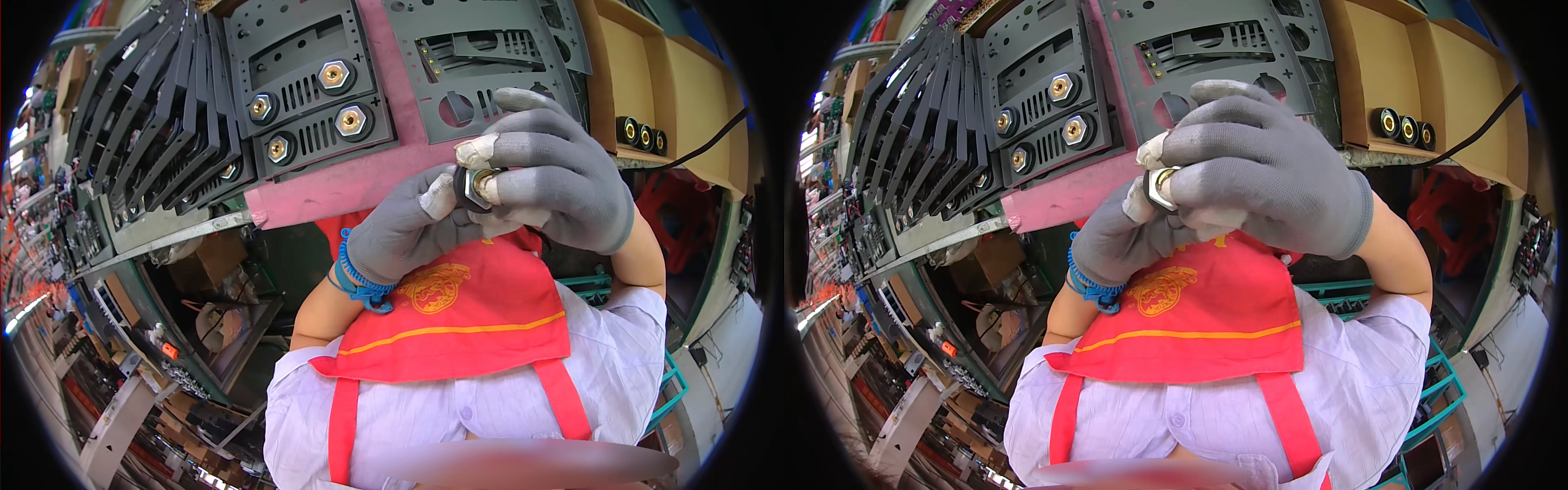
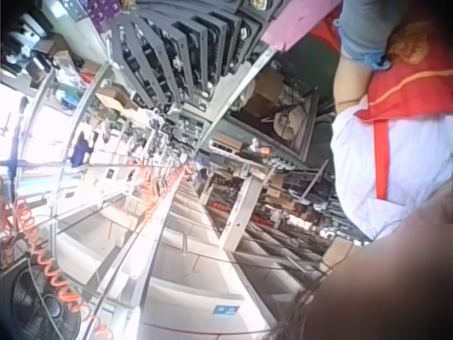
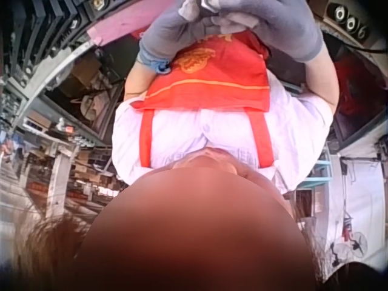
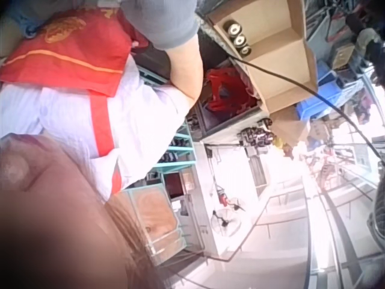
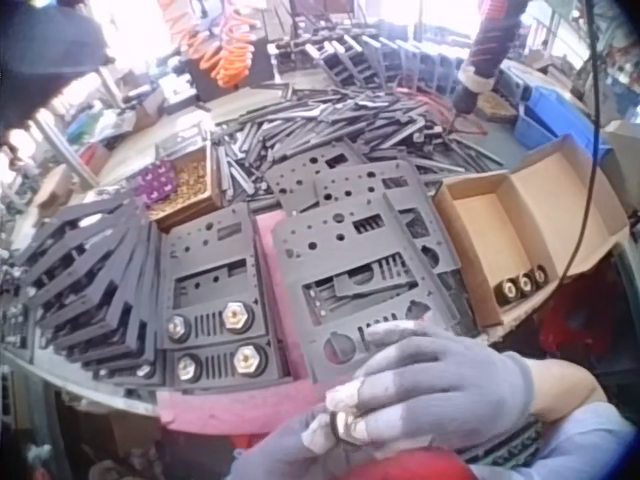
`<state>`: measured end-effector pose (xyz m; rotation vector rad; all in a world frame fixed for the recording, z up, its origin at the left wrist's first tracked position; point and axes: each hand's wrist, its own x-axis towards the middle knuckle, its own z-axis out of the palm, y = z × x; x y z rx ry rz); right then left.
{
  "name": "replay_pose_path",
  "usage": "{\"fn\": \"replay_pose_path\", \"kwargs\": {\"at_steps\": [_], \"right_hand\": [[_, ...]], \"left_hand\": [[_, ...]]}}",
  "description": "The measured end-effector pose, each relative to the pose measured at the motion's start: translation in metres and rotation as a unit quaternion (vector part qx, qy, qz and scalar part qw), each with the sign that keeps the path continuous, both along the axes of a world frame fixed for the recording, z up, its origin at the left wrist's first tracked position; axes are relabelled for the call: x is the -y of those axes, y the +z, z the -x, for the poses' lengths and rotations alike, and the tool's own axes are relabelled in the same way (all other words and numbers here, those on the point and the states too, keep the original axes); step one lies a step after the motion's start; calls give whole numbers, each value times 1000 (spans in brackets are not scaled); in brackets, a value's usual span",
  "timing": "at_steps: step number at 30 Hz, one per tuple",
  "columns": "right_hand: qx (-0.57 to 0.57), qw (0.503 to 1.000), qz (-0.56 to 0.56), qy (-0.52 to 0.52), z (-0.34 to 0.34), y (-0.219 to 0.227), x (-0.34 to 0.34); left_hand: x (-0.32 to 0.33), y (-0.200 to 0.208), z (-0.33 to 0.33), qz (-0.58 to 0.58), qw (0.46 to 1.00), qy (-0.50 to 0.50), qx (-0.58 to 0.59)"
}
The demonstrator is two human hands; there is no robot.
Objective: Attaching and securing electronic connectors and hardware to a metal assembly plate in a workshop.
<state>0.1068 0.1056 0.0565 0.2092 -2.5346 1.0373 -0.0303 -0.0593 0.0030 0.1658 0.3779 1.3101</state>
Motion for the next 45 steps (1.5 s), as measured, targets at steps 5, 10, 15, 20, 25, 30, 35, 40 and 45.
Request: {"fn": "replay_pose_path", "kwargs": {"at_steps": [5,10,15,20,25,30,35,40,45], "right_hand": [[-26,999,32,4,-3,-14,1],[-20,997,70,8,-1,-17,-1],[-7,998,52,-20,-4,-19,2],[11,998,26,-62,-3,-10,4],[-16,990,-89,-111,-4,-7,11],[-22,999,-34,-34,-6,-9,6],[0,999,3,-34,-5,-14,6],[-29,999,-19,-33,-8,-7,12],[39,978,-55,-198,9,-14,-18]], "left_hand": [[0,-8,-1,-7,1000,-28,1],[-1,-17,-3,-13,999,-12,-33],[-1,-11,2,4,998,-45,39],[-5,-11,-6,12,999,36,2],[0,-24,-3,8,998,57,-26],[0,-5,-2,13,998,-48,-25],[0,-21,-2,-17,999,-44,-12],[-1,-9,-7,18,999,13,35],[10,-34,-4,50,999,-7,6]]}}
